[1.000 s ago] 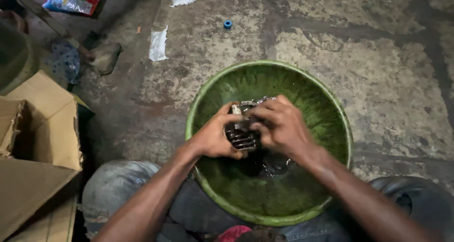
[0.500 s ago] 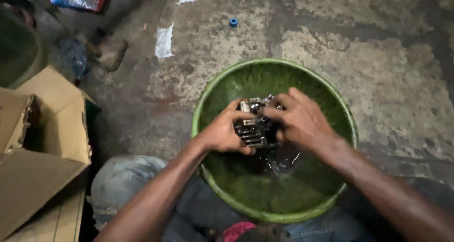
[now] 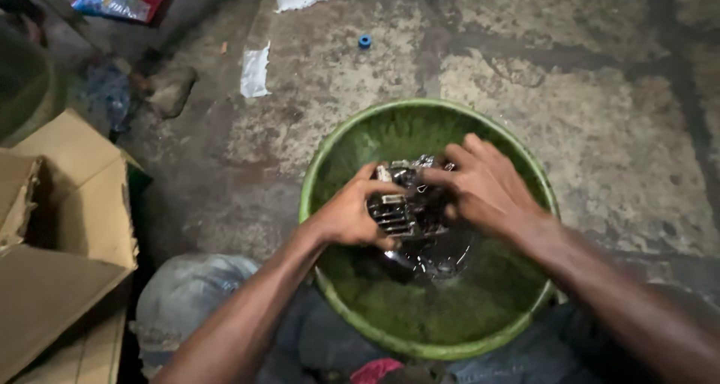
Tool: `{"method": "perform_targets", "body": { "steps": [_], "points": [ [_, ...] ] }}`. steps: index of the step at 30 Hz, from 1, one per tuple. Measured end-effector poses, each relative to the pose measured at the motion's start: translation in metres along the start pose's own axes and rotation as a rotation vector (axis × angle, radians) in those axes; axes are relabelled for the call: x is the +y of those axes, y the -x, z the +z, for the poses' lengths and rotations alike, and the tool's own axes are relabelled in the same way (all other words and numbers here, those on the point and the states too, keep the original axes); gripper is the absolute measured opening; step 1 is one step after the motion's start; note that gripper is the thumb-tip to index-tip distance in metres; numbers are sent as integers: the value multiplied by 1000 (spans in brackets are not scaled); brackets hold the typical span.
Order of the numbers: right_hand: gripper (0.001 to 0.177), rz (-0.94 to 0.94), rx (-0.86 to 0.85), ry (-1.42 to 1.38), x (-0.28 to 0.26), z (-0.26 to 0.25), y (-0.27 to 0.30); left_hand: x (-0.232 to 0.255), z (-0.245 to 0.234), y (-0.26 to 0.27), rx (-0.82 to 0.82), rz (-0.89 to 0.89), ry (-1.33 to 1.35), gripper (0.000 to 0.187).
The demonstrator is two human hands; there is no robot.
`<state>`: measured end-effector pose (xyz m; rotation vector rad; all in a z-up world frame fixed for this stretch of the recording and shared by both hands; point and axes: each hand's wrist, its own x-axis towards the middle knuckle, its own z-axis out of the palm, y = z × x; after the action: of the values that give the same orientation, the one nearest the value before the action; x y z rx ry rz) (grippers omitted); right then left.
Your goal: The person scrubs a metal engine cylinder head with a brush while it is submerged in a green basin filled with liquid. They rotate the part to clean different sides and use the brush to scrub the fins and internal surfaces.
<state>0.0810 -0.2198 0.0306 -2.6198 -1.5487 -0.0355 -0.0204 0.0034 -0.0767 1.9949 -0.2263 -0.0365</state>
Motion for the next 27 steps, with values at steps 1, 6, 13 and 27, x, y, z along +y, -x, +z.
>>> {"method": "perform_targets", "body": {
  "steps": [1,6,13,27],
  "points": [
    [61,-2,54,-76,-3,5,3,0,1,-1,10,1,17,84],
    [54,22,118,-216,-11,21,7,2,-2,2,10,-26,-21,83],
    [42,118,135,-293,3,29,13,15,-1,2,17,-29,31,78],
    [60,52,158,-245,9,34,21,12,-3,-3,-5,-69,27,76]
  ]
}}
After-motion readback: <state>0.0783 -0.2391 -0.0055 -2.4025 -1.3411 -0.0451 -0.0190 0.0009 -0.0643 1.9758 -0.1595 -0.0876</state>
